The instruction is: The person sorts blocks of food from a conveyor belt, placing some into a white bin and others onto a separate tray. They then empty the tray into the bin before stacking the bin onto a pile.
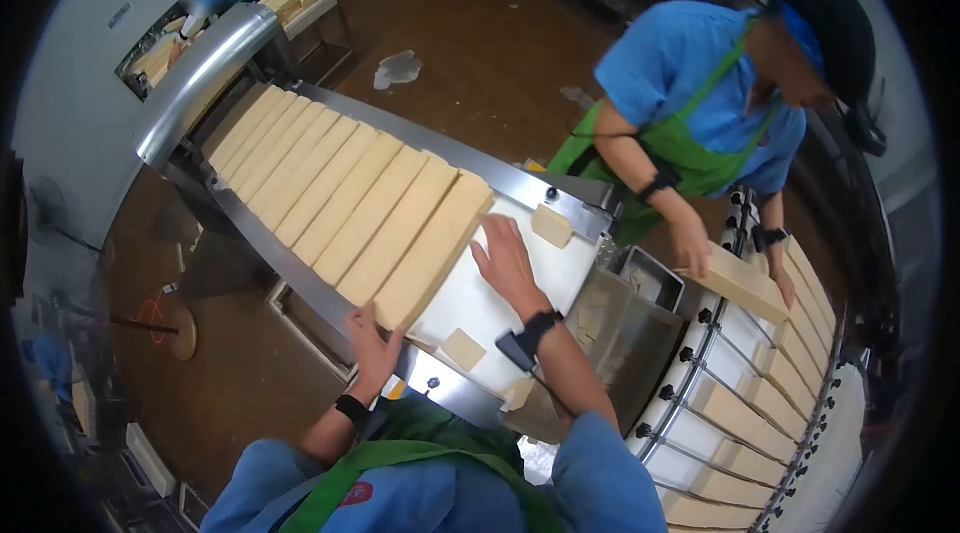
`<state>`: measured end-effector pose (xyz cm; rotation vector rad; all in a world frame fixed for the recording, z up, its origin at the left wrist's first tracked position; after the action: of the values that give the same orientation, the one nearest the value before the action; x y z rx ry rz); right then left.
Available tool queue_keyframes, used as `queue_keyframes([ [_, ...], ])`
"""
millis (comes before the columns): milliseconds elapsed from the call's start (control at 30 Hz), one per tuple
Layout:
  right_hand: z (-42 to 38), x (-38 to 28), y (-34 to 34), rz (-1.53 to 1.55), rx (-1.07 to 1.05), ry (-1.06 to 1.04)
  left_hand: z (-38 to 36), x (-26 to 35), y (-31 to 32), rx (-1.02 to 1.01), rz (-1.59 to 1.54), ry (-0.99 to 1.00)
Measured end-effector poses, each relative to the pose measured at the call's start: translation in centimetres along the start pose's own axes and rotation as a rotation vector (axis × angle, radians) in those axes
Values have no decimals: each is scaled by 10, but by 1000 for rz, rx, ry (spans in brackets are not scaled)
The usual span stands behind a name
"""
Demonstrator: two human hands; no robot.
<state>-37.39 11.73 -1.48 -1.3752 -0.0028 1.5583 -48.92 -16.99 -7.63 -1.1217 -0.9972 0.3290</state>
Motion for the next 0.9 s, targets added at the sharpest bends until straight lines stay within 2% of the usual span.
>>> queue_keyframes([
  [67, 38, 34, 32, -82, -6, 43, 8, 11, -5, -63, -137, 28],
  [133, 64, 44, 49, -167, -15, 87, 16, 15, -5, -64, -116, 47],
  [233, 86, 63, 64, -457, -40, 252, 22, 18, -1, -146, -100, 16],
  [333, 92, 66, 65, -537, -20, 318, 23, 23, 1, -201, -74, -22],
  [567, 101, 58, 67, -560, -123, 364, 23, 32, 5, -213, 24, -28],
  [700, 85, 65, 66, -535, -83, 289, 24, 36, 1, -214, 8, -17],
  [767, 82, 59, 69, -603, -58, 306, 22, 37, 3, -275, -5, -64],
  [900, 91, 50, 71, -567, -99, 374, 21, 43, 0, -259, -8, -54],
])
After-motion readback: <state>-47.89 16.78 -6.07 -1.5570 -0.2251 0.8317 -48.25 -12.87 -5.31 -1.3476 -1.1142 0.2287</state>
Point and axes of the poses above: each hand's wrist, its own z-axis towards the middle knuckle, its own y-axis out of the palm, x = y × z, the point moved 4 cm from there along z, towards the middle knuckle, and after that the axes turned 12 degrees about z, right-handed, at the moved point
